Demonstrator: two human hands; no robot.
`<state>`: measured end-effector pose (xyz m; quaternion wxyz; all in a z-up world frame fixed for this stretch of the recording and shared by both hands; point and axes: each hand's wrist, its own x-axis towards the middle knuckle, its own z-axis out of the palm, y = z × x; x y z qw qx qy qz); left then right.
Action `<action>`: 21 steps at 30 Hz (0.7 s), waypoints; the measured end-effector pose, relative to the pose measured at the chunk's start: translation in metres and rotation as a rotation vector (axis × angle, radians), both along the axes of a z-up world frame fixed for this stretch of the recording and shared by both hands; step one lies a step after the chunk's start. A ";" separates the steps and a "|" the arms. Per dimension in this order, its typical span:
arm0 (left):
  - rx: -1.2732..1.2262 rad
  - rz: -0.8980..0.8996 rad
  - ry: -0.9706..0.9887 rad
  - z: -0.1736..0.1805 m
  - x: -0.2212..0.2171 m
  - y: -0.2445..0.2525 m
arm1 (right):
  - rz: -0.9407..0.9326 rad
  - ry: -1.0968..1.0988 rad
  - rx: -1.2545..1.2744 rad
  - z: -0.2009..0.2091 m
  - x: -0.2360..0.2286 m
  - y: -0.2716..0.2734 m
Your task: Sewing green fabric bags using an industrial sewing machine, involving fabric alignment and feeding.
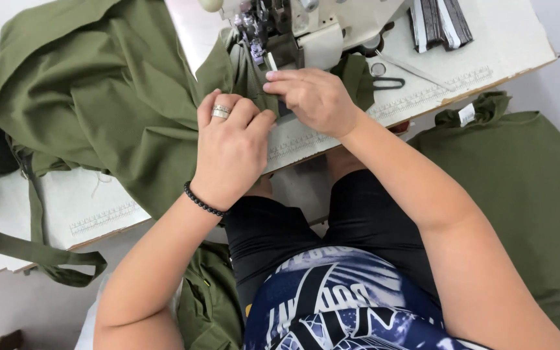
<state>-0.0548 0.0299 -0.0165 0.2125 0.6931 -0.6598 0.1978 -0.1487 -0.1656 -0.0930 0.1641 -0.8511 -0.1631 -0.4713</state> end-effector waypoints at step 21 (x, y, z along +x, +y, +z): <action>-0.054 0.040 -0.028 -0.007 0.006 -0.015 | -0.039 -0.035 -0.428 0.049 0.006 -0.023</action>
